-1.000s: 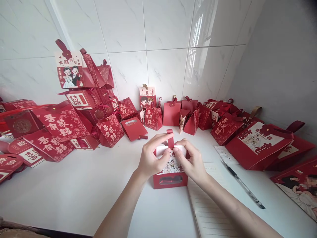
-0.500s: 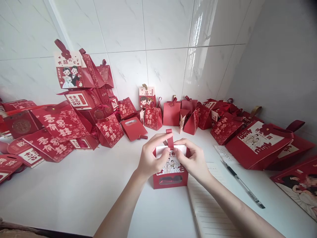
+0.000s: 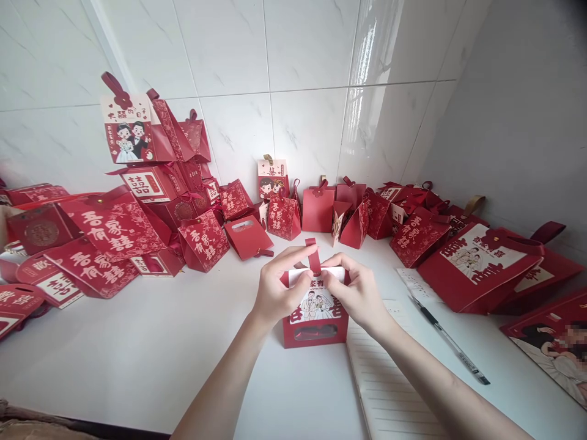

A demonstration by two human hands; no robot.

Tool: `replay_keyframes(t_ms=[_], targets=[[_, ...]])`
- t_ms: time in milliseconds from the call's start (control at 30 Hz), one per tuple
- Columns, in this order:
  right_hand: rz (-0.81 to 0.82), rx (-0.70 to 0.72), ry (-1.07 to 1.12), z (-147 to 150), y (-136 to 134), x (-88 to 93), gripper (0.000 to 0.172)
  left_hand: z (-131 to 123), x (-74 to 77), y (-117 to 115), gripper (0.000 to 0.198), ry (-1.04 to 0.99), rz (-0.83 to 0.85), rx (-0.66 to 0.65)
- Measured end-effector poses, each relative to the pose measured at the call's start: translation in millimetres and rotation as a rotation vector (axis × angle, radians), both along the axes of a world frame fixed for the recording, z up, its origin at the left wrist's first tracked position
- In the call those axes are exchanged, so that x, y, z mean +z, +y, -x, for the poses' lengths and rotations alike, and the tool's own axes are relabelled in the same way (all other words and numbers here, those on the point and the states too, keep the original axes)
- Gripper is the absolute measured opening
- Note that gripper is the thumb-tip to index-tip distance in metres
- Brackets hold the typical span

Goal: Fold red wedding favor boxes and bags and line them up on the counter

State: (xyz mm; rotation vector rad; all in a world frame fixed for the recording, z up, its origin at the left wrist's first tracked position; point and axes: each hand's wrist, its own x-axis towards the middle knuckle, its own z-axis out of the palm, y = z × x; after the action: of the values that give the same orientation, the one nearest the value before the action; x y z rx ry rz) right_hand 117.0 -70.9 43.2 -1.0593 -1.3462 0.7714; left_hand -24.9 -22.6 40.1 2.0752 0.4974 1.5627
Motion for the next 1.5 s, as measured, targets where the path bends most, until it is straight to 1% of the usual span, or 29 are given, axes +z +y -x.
replay_keyframes(t_ms=[100,233,333,567,633,767,867,1133,1233,1367,1400,1433,1500], targets=[[0.011,0.013,0.023,0.8,0.5,-1.2,0.017,-0.5,-0.9,0.6,0.040,-0.013,0.000,-0.001],[-0.056,-0.002,0.031,2.1,-0.6,-6.6,0.013,-0.4,-1.3,0.3,0.041,-0.024,-0.017,-0.036],[-0.075,0.003,0.026,2.0,-1.0,-9.7,0.012,0.1,-1.6,0.3,0.043,-0.012,-0.009,-0.061],[-0.099,-0.014,0.018,1.5,-1.1,-10.1,0.011,-0.8,-0.7,-0.7,0.040,0.005,0.025,-0.036],[-0.101,-0.014,0.017,1.7,-1.3,-9.5,0.011,-1.4,-0.4,-1.4,0.046,-0.003,0.055,-0.042],[-0.093,-0.008,0.025,2.7,-0.8,-7.8,0.012,-2.9,-0.2,-3.2,0.072,-0.053,0.152,-0.083],[-0.081,-0.009,0.025,2.8,-0.5,-6.5,0.012,-3.6,0.3,-4.9,0.078,-0.070,0.225,-0.081],[-0.048,0.015,0.022,-0.3,-1.8,-4.8,0.012,-3.3,1.2,-6.3,0.074,-0.085,0.350,-0.072],[-0.056,-0.010,0.016,0.9,-2.3,-6.1,0.011,-2.6,1.6,-4.4,0.066,-0.074,0.358,-0.081],[-0.070,-0.003,0.030,2.3,-2.5,-7.7,0.012,-1.7,1.1,-2.5,0.042,-0.047,0.343,-0.115],[-0.067,0.005,0.034,2.3,-2.2,-7.8,0.013,-1.6,0.6,-2.5,0.039,-0.039,0.336,-0.122],[-0.063,0.009,0.035,2.1,-1.9,-7.6,0.014,-1.7,0.0,-2.6,0.038,-0.039,0.331,-0.125],[-0.062,0.003,0.029,1.9,-1.2,-7.1,0.015,-2.3,-1.2,-3.5,0.044,-0.068,0.337,-0.129]])
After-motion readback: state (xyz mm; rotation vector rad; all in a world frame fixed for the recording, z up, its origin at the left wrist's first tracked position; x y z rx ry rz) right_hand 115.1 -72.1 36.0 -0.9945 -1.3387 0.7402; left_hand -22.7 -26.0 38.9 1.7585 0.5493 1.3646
